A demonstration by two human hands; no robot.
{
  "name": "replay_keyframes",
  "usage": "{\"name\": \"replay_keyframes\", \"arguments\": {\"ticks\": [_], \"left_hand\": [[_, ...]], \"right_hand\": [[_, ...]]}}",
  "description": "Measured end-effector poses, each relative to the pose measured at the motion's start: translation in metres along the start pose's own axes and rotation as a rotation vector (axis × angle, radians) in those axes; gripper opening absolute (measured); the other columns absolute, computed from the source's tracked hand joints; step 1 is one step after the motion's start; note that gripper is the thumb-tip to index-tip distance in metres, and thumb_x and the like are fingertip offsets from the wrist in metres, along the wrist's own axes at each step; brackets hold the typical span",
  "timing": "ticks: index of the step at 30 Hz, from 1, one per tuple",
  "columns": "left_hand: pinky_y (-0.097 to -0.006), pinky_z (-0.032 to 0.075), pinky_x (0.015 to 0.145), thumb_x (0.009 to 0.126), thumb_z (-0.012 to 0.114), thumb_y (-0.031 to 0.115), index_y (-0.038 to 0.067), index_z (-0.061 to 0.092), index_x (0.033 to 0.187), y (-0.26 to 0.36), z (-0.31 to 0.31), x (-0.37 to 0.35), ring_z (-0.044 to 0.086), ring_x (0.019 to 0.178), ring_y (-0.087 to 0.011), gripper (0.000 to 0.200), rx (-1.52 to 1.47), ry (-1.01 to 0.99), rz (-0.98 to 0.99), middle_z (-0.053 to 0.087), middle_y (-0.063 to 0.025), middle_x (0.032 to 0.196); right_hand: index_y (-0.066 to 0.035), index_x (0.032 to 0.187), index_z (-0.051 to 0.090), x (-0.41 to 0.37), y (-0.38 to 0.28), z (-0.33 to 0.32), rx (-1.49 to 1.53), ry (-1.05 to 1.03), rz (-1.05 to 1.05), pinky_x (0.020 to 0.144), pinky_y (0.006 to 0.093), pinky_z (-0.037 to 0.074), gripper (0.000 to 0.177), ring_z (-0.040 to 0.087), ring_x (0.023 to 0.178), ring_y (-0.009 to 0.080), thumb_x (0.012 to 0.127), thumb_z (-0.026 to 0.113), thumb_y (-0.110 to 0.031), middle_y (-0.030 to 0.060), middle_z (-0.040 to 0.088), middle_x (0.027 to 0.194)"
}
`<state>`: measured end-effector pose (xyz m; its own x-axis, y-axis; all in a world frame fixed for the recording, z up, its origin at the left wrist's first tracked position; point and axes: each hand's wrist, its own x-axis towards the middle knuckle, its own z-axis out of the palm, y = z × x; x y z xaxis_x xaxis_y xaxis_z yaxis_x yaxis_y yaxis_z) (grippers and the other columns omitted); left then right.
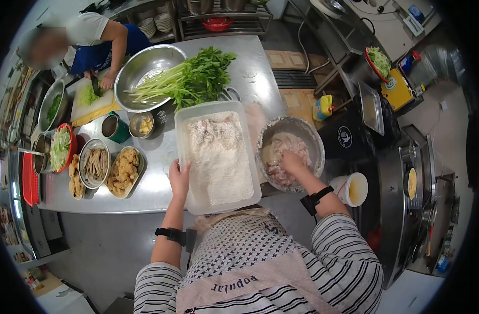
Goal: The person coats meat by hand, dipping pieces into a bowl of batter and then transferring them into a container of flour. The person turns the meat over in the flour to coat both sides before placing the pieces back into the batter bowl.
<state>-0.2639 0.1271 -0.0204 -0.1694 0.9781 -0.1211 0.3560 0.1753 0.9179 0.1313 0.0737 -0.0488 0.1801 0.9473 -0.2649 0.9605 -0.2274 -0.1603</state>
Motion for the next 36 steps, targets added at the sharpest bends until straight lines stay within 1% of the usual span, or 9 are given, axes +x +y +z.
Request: {"name": "replay_keyframes", "arguments": {"ticks": [6, 9, 13, 16, 18, 21, 27, 31, 36], "left_hand": [[-0.0276, 0.04, 0.06, 0.081, 0.063, 0.022, -0.006, 0.053, 0.104, -0.005, 0.0, 0.002, 0.044, 0.063, -0.0126, 0.038, 0.009, 0.021, 0.001, 0.051, -0.0053, 0.072], [-0.0276, 0.04, 0.06, 0.081, 0.063, 0.022, -0.006, 0.053, 0.104, -0.001, -0.001, 0.0, 0.043, 0.063, -0.0125, 0.037, 0.019, 0.006, 0.011, 0.05, -0.0053, 0.072], [-0.028, 0.041, 0.061, 0.081, 0.063, 0.023, -0.006, 0.054, 0.103, -0.002, 0.0, 0.001, 0.046, 0.065, -0.0132, 0.037, 0.008, 0.017, -0.005, 0.054, -0.0072, 0.076], [-0.0309, 0.042, 0.065, 0.08, 0.064, 0.024, -0.005, 0.054, 0.103, 0.005, -0.002, -0.003, 0.051, 0.07, -0.0177, 0.039, 0.005, 0.018, -0.031, 0.057, -0.012, 0.08], [-0.0323, 0.043, 0.067, 0.079, 0.065, 0.025, -0.005, 0.054, 0.104, -0.012, 0.003, 0.002, 0.053, 0.073, -0.0207, 0.04, 0.057, 0.061, 0.002, 0.058, -0.0144, 0.084], [-0.0347, 0.044, 0.073, 0.077, 0.067, 0.028, -0.005, 0.053, 0.106, -0.007, 0.001, 0.002, 0.055, 0.082, -0.0278, 0.046, 0.151, 0.075, 0.032, 0.058, -0.0194, 0.093], [-0.0358, 0.043, 0.072, 0.076, 0.067, 0.033, -0.006, 0.053, 0.105, -0.018, 0.006, 0.003, 0.054, 0.078, -0.0289, 0.05, 0.166, 0.085, 0.079, 0.057, -0.0197, 0.091], [-0.0343, 0.044, 0.071, 0.076, 0.067, 0.03, -0.007, 0.054, 0.104, -0.016, 0.003, 0.004, 0.055, 0.076, -0.025, 0.048, 0.107, 0.092, 0.073, 0.058, -0.0185, 0.089], [-0.0301, 0.041, 0.06, 0.078, 0.065, 0.023, -0.006, 0.055, 0.102, -0.004, 0.0, 0.002, 0.049, 0.064, -0.0155, 0.038, 0.012, 0.014, -0.01, 0.055, -0.0099, 0.075]], "right_hand": [[-0.001, 0.082, 0.063, 0.034, 0.02, -0.032, 1.148, -0.33, 0.082, 0.062, 0.0338, 0.046, 0.017, 0.06, 0.07, 0.0305, 0.069, 0.058, -0.011, 0.0197, 0.061, 0.077], [0.0, 0.081, 0.062, 0.032, 0.006, -0.041, 0.418, 0.048, -0.032, 0.059, 0.0336, 0.046, 0.017, 0.061, 0.07, 0.0263, 0.069, 0.058, -0.012, 0.0196, 0.06, 0.073], [0.0, 0.083, 0.061, 0.022, 0.004, -0.01, 0.089, 0.009, -0.223, 0.057, 0.0341, 0.046, 0.019, 0.061, 0.069, 0.0246, 0.069, 0.059, -0.013, 0.0197, 0.058, 0.071], [-0.001, 0.087, 0.06, 0.03, 0.019, -0.014, 0.253, -0.072, -0.061, 0.059, 0.0327, 0.047, 0.019, 0.061, 0.07, 0.0222, 0.073, 0.058, -0.014, 0.0143, 0.061, 0.072], [-0.003, 0.091, 0.059, 0.05, 0.035, -0.007, 1.066, -0.392, 0.19, 0.058, 0.0308, 0.048, 0.017, 0.06, 0.068, 0.0176, 0.079, 0.055, -0.015, 0.0064, 0.061, 0.078], [-0.005, 0.099, 0.057, 0.054, 0.017, -0.023, 1.388, -0.509, 0.208, 0.063, 0.029, 0.05, 0.019, 0.058, 0.072, 0.0127, 0.082, 0.054, -0.014, 0.0026, 0.058, 0.085], [-0.002, 0.101, 0.053, 0.04, -0.03, -0.009, 0.023, 0.105, -0.211, 0.08, 0.045, 0.044, 0.033, 0.052, 0.092, 0.0405, 0.069, 0.06, -0.009, 0.0244, 0.053, 0.098], [0.001, 0.102, 0.055, 0.049, -0.008, 0.008, 0.201, 0.211, -0.224, 0.08, 0.0395, 0.044, 0.036, 0.055, 0.091, 0.0354, 0.068, 0.061, -0.007, 0.0212, 0.056, 0.093], [-0.002, 0.098, 0.059, 0.051, 0.026, -0.018, 1.255, -0.295, 0.228, 0.076, 0.027, 0.045, 0.021, 0.058, 0.082, 0.0153, 0.082, 0.06, -0.015, 0.0048, 0.062, 0.092]]}}
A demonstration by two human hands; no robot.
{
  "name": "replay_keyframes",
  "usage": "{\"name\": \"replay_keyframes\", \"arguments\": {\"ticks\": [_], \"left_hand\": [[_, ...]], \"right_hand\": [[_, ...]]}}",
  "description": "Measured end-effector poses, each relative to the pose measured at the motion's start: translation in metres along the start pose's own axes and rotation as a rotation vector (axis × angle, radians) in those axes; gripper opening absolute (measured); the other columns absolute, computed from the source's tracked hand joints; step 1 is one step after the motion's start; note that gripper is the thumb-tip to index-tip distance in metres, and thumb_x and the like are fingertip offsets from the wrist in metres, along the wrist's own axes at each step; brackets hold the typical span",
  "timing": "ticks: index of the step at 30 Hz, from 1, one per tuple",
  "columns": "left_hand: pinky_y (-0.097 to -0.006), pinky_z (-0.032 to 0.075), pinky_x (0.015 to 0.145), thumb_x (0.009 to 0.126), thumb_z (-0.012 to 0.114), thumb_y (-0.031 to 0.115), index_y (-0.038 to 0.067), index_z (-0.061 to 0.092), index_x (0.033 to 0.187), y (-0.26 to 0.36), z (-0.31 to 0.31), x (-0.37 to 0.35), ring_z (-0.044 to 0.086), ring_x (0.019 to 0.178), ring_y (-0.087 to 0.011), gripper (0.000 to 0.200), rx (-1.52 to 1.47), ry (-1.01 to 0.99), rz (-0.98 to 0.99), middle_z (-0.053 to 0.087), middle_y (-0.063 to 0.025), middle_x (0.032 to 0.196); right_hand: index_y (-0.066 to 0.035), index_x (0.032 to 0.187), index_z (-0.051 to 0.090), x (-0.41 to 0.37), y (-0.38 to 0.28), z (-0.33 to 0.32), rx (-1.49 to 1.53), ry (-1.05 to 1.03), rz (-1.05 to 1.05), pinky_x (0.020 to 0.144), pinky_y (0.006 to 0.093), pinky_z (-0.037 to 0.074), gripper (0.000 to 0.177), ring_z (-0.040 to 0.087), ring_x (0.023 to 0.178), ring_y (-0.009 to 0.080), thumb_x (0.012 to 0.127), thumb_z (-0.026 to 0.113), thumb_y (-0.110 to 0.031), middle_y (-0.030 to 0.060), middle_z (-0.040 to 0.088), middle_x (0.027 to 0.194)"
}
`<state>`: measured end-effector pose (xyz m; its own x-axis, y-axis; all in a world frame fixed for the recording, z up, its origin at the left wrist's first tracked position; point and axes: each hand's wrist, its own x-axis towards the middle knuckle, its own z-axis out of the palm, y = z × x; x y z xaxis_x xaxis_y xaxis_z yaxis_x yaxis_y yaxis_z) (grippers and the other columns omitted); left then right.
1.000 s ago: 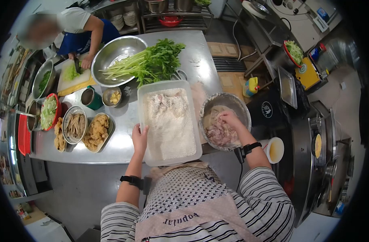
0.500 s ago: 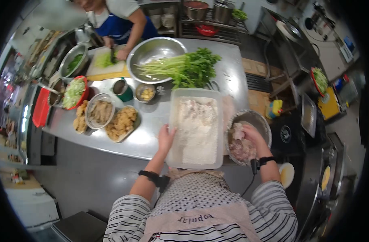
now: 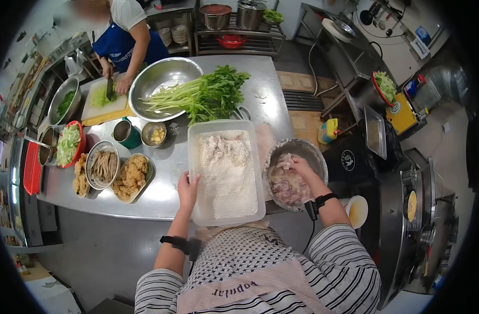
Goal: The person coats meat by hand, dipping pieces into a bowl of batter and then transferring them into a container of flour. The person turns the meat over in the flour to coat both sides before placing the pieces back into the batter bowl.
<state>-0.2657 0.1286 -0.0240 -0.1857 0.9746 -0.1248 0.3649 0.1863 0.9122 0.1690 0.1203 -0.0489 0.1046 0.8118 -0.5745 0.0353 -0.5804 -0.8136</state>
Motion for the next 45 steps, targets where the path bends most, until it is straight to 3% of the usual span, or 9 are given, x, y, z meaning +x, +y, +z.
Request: {"name": "replay_keyframes", "arguments": {"ticks": [11, 15, 17, 20, 23, 29, 33, 40, 45], "left_hand": [[-0.0293, 0.041, 0.061, 0.079, 0.065, 0.023, -0.005, 0.054, 0.103, -0.002, 0.001, -0.001, 0.046, 0.064, -0.0156, 0.039, 0.004, 0.009, 0.008, 0.053, -0.0081, 0.075], [-0.0278, 0.043, 0.071, 0.084, 0.06, 0.022, -0.005, 0.051, 0.108, 0.001, -0.002, 0.0, 0.053, 0.077, -0.0145, 0.038, 0.07, -0.048, -0.024, 0.059, -0.0101, 0.088], [-0.0282, 0.042, 0.066, 0.082, 0.062, 0.022, -0.005, 0.052, 0.106, 0.002, -0.001, -0.002, 0.049, 0.071, -0.0146, 0.038, 0.035, -0.025, -0.014, 0.056, -0.0089, 0.082], [-0.0284, 0.04, 0.062, 0.08, 0.064, 0.022, -0.005, 0.054, 0.103, 0.001, 0.001, -0.002, 0.045, 0.065, -0.0143, 0.037, -0.013, -0.006, -0.006, 0.052, -0.0073, 0.076], [-0.0282, 0.04, 0.062, 0.08, 0.064, 0.022, -0.004, 0.054, 0.103, 0.004, -0.001, -0.002, 0.044, 0.065, -0.014, 0.036, -0.022, -0.005, -0.002, 0.052, -0.0067, 0.075], [-0.0281, 0.04, 0.061, 0.08, 0.063, 0.022, -0.005, 0.053, 0.103, 0.0, 0.0, -0.003, 0.044, 0.065, -0.0139, 0.036, -0.026, 0.0, -0.002, 0.052, -0.0062, 0.075], [-0.0283, 0.04, 0.061, 0.08, 0.063, 0.022, -0.004, 0.053, 0.104, 0.002, 0.0, -0.002, 0.045, 0.064, -0.0139, 0.037, -0.036, -0.009, -0.021, 0.052, -0.0061, 0.074], [-0.0261, 0.042, 0.066, 0.084, 0.06, 0.021, -0.006, 0.05, 0.107, 0.009, -0.003, -0.005, 0.051, 0.072, -0.0121, 0.037, 0.01, -0.052, -0.053, 0.057, -0.0078, 0.082], [-0.0261, 0.043, 0.067, 0.083, 0.06, 0.019, -0.005, 0.051, 0.107, -0.004, -0.002, 0.001, 0.052, 0.075, -0.0123, 0.035, 0.034, -0.06, -0.032, 0.059, -0.0092, 0.086]], "right_hand": [[-0.004, 0.107, 0.052, -0.009, -0.023, -0.017, 0.496, 0.151, -0.196, 0.081, 0.031, 0.046, 0.025, 0.058, 0.088, 0.0178, 0.085, 0.056, -0.016, 0.0071, 0.058, 0.102], [-0.004, 0.102, 0.056, -0.002, -0.025, -0.011, 0.058, 0.44, -0.602, 0.071, 0.0311, 0.048, 0.02, 0.06, 0.082, 0.0211, 0.082, 0.056, -0.011, 0.0106, 0.061, 0.094], [-0.004, 0.092, 0.06, -0.005, -0.025, 0.006, -0.829, 0.495, -0.856, 0.068, 0.0339, 0.047, 0.017, 0.06, 0.078, 0.0281, 0.075, 0.058, -0.006, 0.0158, 0.062, 0.087], [-0.005, 0.085, 0.063, 0.009, 0.007, 0.034, -1.051, 0.36, -0.667, 0.066, 0.0367, 0.046, 0.018, 0.056, 0.073, 0.0352, 0.068, 0.057, -0.003, 0.0194, 0.059, 0.081], [-0.003, 0.087, 0.062, 0.014, 0.012, 0.055, -0.955, 0.343, -0.695, 0.062, 0.0366, 0.046, 0.015, 0.059, 0.07, 0.0302, 0.073, 0.057, -0.004, 0.0137, 0.061, 0.077], [-0.001, 0.09, 0.061, 0.007, -0.006, 0.026, 0.426, 0.243, -0.046, 0.059, 0.0262, 0.048, 0.014, 0.058, 0.068, 0.0138, 0.082, 0.06, -0.013, 0.0047, 0.06, 0.078], [-0.001, 0.088, 0.064, 0.02, 0.013, -0.004, -0.646, 0.636, -0.107, 0.064, 0.031, 0.048, 0.02, 0.062, 0.071, 0.0166, 0.076, 0.066, -0.017, 0.0087, 0.065, 0.077], [-0.003, 0.086, 0.064, 0.007, 0.007, -0.037, -0.159, 0.52, -0.365, 0.064, 0.0288, 0.046, 0.018, 0.06, 0.068, 0.0135, 0.075, 0.065, -0.018, 0.0078, 0.064, 0.075], [-0.003, 0.082, 0.062, -0.058, -0.003, 0.019, -1.185, 0.319, -0.827, 0.063, 0.0318, 0.046, 0.014, 0.06, 0.065, 0.0238, 0.075, 0.06, -0.014, 0.0133, 0.061, 0.074]]}}
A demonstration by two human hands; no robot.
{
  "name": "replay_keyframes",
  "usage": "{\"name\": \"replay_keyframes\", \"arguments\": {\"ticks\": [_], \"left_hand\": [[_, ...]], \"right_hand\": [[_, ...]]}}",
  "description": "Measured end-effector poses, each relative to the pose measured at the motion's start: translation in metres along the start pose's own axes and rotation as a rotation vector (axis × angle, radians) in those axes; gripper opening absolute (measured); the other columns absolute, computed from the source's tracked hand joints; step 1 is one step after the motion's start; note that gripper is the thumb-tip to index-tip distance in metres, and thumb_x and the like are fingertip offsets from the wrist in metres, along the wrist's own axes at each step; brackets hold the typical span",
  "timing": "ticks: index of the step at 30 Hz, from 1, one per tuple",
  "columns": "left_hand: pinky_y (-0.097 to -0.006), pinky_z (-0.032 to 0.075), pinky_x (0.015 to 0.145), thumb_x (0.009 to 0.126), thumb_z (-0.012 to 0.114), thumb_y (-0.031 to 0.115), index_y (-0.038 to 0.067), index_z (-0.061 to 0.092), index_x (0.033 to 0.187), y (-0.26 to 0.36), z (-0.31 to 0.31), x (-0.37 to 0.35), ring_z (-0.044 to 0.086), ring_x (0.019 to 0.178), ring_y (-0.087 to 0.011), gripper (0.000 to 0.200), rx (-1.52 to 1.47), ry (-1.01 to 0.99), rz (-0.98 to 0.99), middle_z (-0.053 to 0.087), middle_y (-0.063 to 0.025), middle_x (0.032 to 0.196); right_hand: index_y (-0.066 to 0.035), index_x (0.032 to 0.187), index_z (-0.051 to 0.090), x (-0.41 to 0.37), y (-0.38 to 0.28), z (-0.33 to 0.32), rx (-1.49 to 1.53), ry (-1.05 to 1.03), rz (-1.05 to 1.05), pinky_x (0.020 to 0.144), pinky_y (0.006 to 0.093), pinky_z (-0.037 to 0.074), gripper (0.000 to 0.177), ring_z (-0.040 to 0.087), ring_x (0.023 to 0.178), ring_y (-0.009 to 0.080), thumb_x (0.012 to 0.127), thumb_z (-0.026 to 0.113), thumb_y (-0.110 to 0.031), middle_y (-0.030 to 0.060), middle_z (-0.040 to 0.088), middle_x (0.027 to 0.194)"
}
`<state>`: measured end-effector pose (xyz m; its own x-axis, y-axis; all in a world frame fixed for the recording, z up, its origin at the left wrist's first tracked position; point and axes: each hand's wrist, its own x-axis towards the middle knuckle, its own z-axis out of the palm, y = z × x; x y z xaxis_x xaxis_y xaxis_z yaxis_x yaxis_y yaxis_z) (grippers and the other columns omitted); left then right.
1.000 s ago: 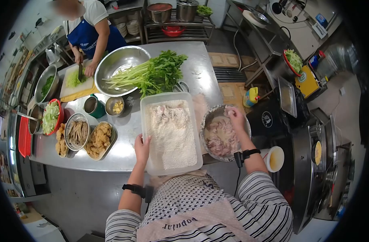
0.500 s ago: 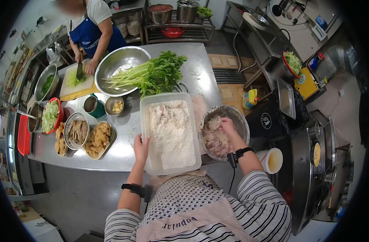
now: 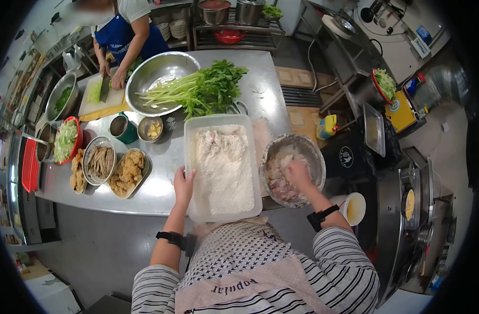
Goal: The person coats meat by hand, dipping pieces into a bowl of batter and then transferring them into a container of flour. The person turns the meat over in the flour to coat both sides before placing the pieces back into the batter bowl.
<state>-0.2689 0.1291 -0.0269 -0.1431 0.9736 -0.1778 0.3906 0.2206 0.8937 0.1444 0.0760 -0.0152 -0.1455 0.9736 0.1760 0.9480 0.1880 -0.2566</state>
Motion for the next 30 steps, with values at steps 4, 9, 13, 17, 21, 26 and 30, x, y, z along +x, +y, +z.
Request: {"name": "replay_keyframes", "arguments": {"ticks": [4, 9, 13, 17, 21, 26, 30], "left_hand": [[-0.0291, 0.042, 0.063, 0.079, 0.064, 0.021, -0.005, 0.055, 0.101, 0.003, 0.002, -0.002, 0.049, 0.066, -0.0161, 0.036, -0.051, 0.083, 0.044, 0.056, -0.0103, 0.078], [-0.0268, 0.042, 0.065, 0.081, 0.062, 0.023, -0.004, 0.054, 0.104, 0.011, -0.003, -0.003, 0.05, 0.069, -0.0133, 0.036, 0.032, 0.024, 0.001, 0.057, -0.0074, 0.078], [-0.0326, 0.04, 0.062, 0.077, 0.066, 0.025, -0.008, 0.055, 0.1, -0.006, 0.004, 0.002, 0.047, 0.068, -0.0203, 0.042, 0.008, 0.091, 0.031, 0.053, -0.0127, 0.076], [-0.033, 0.04, 0.063, 0.076, 0.066, 0.026, -0.006, 0.056, 0.101, 0.002, 0.001, -0.001, 0.047, 0.068, -0.0212, 0.042, -0.019, 0.098, 0.03, 0.052, -0.0123, 0.075], [-0.0342, 0.041, 0.065, 0.076, 0.066, 0.028, -0.003, 0.056, 0.102, 0.004, 0.0, -0.002, 0.048, 0.069, -0.0235, 0.042, -0.029, 0.072, 0.035, 0.053, -0.0133, 0.076], [-0.0357, 0.041, 0.066, 0.075, 0.066, 0.031, -0.003, 0.056, 0.101, -0.001, 0.002, -0.002, 0.05, 0.072, -0.0256, 0.043, 0.003, 0.103, 0.041, 0.054, -0.0148, 0.079], [-0.0309, 0.04, 0.064, 0.076, 0.065, 0.029, -0.004, 0.056, 0.102, -0.001, 0.002, -0.002, 0.046, 0.068, -0.0191, 0.043, 0.051, 0.124, 0.075, 0.052, -0.0099, 0.074]], "right_hand": [[-0.003, 0.079, 0.061, -0.017, -0.028, 0.03, 0.191, -0.137, -0.085, 0.062, 0.0342, 0.046, 0.012, 0.058, 0.067, 0.0305, 0.072, 0.059, -0.013, 0.0166, 0.059, 0.075], [-0.002, 0.086, 0.06, 0.011, -0.021, -0.01, 0.852, -0.171, 0.457, 0.059, 0.0249, 0.044, 0.011, 0.056, 0.068, 0.0102, 0.081, 0.06, -0.011, 0.0037, 0.06, 0.075], [-0.002, 0.097, 0.059, 0.056, -0.079, -0.095, 1.145, -0.294, 0.406, 0.061, 0.0203, 0.045, 0.015, 0.056, 0.071, 0.0068, 0.085, 0.056, -0.011, 0.0015, 0.061, 0.084], [-0.001, 0.099, 0.058, 0.087, -0.134, -0.099, 1.175, -0.433, 0.314, 0.062, 0.0212, 0.047, 0.019, 0.057, 0.072, 0.008, 0.085, 0.058, -0.013, 0.0026, 0.061, 0.087], [0.001, 0.098, 0.059, 0.126, -0.168, -0.045, 1.101, -0.82, 0.311, 0.061, 0.0212, 0.049, 0.021, 0.058, 0.072, 0.0096, 0.083, 0.06, -0.014, 0.0053, 0.061, 0.083], [-0.003, 0.079, 0.064, 0.139, -0.179, 0.088, 0.099, -0.378, -0.015, 0.062, 0.0291, 0.048, 0.016, 0.06, 0.069, 0.0203, 0.069, 0.066, -0.016, 0.0112, 0.062, 0.073], [-0.004, 0.066, 0.065, 0.139, -0.189, 0.067, 0.13, -0.356, -0.007, 0.062, 0.0391, 0.048, 0.016, 0.059, 0.069, 0.033, 0.07, 0.06, -0.019, 0.0186, 0.061, 0.079]]}}
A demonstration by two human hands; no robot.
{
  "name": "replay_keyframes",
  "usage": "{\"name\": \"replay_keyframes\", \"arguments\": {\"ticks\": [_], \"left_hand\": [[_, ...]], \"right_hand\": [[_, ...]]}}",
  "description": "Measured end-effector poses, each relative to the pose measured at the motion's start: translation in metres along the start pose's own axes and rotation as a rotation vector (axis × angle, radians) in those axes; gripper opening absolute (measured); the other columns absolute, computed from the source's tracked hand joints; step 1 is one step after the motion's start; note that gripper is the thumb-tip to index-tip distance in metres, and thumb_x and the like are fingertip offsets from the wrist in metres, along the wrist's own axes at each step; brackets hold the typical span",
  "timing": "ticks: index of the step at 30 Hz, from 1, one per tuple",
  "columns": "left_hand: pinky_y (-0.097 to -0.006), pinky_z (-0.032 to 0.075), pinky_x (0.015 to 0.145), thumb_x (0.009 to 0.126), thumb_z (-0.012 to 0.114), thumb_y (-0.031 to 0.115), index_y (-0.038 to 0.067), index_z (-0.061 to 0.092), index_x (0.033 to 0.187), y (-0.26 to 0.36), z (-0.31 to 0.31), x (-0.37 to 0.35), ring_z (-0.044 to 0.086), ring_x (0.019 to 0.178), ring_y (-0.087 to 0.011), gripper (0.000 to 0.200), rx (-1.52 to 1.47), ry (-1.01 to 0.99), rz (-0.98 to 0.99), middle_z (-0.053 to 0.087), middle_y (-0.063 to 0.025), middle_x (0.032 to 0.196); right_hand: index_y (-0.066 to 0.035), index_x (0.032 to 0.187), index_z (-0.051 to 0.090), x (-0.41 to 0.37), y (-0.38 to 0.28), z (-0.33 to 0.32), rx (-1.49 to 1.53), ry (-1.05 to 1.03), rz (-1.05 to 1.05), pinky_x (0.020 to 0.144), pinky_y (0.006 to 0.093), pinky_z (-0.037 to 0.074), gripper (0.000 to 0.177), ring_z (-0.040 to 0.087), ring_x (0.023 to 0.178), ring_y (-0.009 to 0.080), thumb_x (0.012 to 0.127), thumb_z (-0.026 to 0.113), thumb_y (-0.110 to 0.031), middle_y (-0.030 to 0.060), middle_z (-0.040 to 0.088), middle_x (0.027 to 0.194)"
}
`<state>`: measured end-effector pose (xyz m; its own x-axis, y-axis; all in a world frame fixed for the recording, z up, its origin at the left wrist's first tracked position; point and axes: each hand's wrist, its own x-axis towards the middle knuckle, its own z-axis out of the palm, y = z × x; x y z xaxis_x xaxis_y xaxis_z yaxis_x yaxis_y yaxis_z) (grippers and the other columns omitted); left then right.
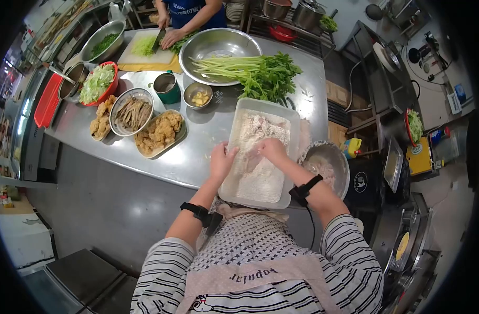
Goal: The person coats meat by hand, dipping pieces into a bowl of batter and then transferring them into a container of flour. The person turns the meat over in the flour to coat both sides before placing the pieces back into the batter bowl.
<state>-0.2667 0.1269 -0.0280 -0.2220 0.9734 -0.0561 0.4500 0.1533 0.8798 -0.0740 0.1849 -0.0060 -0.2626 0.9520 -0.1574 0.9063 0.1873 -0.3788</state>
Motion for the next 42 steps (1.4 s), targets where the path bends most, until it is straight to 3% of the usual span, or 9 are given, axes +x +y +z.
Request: {"name": "replay_keyframes", "arguments": {"ticks": [5, 10, 14, 20, 27, 30, 36, 40, 42], "left_hand": [[-0.0363, 0.042, 0.067, 0.074, 0.067, 0.034, -0.002, 0.056, 0.102, -0.004, 0.002, 0.002, 0.05, 0.074, -0.0264, 0.047, -0.035, -0.009, -0.021, 0.054, -0.0151, 0.081], [-0.0358, 0.042, 0.067, 0.074, 0.068, 0.033, -0.001, 0.057, 0.101, 0.004, 0.001, 0.001, 0.051, 0.072, -0.0261, 0.045, -0.072, -0.011, -0.052, 0.054, -0.0144, 0.078], [-0.0353, 0.042, 0.066, 0.074, 0.068, 0.032, -0.001, 0.057, 0.101, 0.006, -0.003, 0.001, 0.052, 0.072, -0.0257, 0.045, -0.058, -0.017, -0.029, 0.055, -0.0145, 0.077], [-0.0355, 0.042, 0.068, 0.075, 0.068, 0.034, -0.005, 0.055, 0.103, 0.007, -0.001, -0.002, 0.053, 0.074, -0.0263, 0.05, -0.041, 0.001, -0.039, 0.056, -0.0161, 0.08], [-0.0335, 0.043, 0.068, 0.078, 0.064, 0.032, -0.006, 0.053, 0.106, -0.001, -0.001, 0.001, 0.052, 0.072, -0.0232, 0.049, -0.06, -0.071, -0.028, 0.056, -0.016, 0.082], [-0.0312, 0.042, 0.065, 0.08, 0.064, 0.029, -0.006, 0.053, 0.105, 0.008, -0.003, 0.0, 0.051, 0.07, -0.0187, 0.045, -0.094, -0.094, -0.056, 0.056, -0.013, 0.08], [-0.0269, 0.043, 0.067, 0.084, 0.059, 0.025, -0.005, 0.05, 0.108, 0.018, -0.006, -0.001, 0.051, 0.073, -0.0136, 0.039, -0.044, -0.138, -0.099, 0.057, -0.009, 0.084], [-0.0265, 0.042, 0.068, 0.085, 0.059, 0.024, -0.005, 0.05, 0.109, 0.016, -0.006, -0.001, 0.05, 0.074, -0.0129, 0.039, -0.058, -0.153, -0.105, 0.057, -0.0086, 0.084], [-0.0263, 0.042, 0.068, 0.085, 0.059, 0.024, -0.004, 0.05, 0.108, 0.017, -0.006, -0.001, 0.05, 0.074, -0.0126, 0.038, -0.042, -0.153, -0.091, 0.057, -0.0085, 0.085]], "right_hand": [[-0.006, 0.072, 0.064, -0.035, -0.026, -0.071, 0.103, -0.069, -0.153, 0.063, 0.04, 0.047, 0.014, 0.059, 0.074, 0.0307, 0.074, 0.057, -0.018, 0.0145, 0.058, 0.072], [-0.003, 0.073, 0.062, -0.083, 0.009, 0.008, -0.13, -0.151, -0.479, 0.062, 0.0401, 0.048, 0.012, 0.059, 0.073, 0.0313, 0.075, 0.052, -0.011, 0.0133, 0.058, 0.074], [-0.003, 0.072, 0.062, -0.092, 0.01, 0.031, -0.291, -0.307, -0.477, 0.062, 0.04, 0.048, 0.012, 0.059, 0.073, 0.0314, 0.074, 0.052, -0.01, 0.0139, 0.058, 0.072], [-0.004, 0.075, 0.063, -0.034, 0.002, -0.069, 0.231, -0.178, -0.14, 0.061, 0.0348, 0.047, 0.012, 0.06, 0.065, 0.0254, 0.07, 0.055, -0.012, 0.0132, 0.062, 0.076], [-0.001, 0.087, 0.064, -0.009, 0.095, -0.129, 0.767, 0.162, 0.096, 0.058, 0.024, 0.043, 0.018, 0.052, 0.061, 0.0092, 0.075, 0.06, -0.013, 0.0012, 0.059, 0.069], [-0.002, 0.089, 0.063, -0.057, 0.144, -0.127, 0.707, 0.231, 0.222, 0.058, 0.0241, 0.044, 0.02, 0.053, 0.06, 0.0094, 0.074, 0.062, -0.014, 0.0032, 0.06, 0.069], [-0.005, 0.093, 0.061, -0.159, 0.145, -0.036, -0.151, -0.144, -0.047, 0.074, 0.0396, 0.046, 0.036, 0.055, 0.092, 0.032, 0.062, 0.068, -0.023, 0.0163, 0.061, 0.093], [-0.004, 0.097, 0.058, -0.151, 0.186, 0.004, -0.144, 0.094, 0.096, 0.068, 0.0345, 0.047, 0.03, 0.058, 0.08, 0.022, 0.07, 0.061, -0.015, 0.0112, 0.057, 0.08], [-0.002, 0.099, 0.056, -0.14, 0.212, 0.0, 0.647, 0.021, 0.342, 0.066, 0.0318, 0.047, 0.027, 0.058, 0.078, 0.0173, 0.075, 0.056, -0.014, 0.0092, 0.058, 0.083]]}}
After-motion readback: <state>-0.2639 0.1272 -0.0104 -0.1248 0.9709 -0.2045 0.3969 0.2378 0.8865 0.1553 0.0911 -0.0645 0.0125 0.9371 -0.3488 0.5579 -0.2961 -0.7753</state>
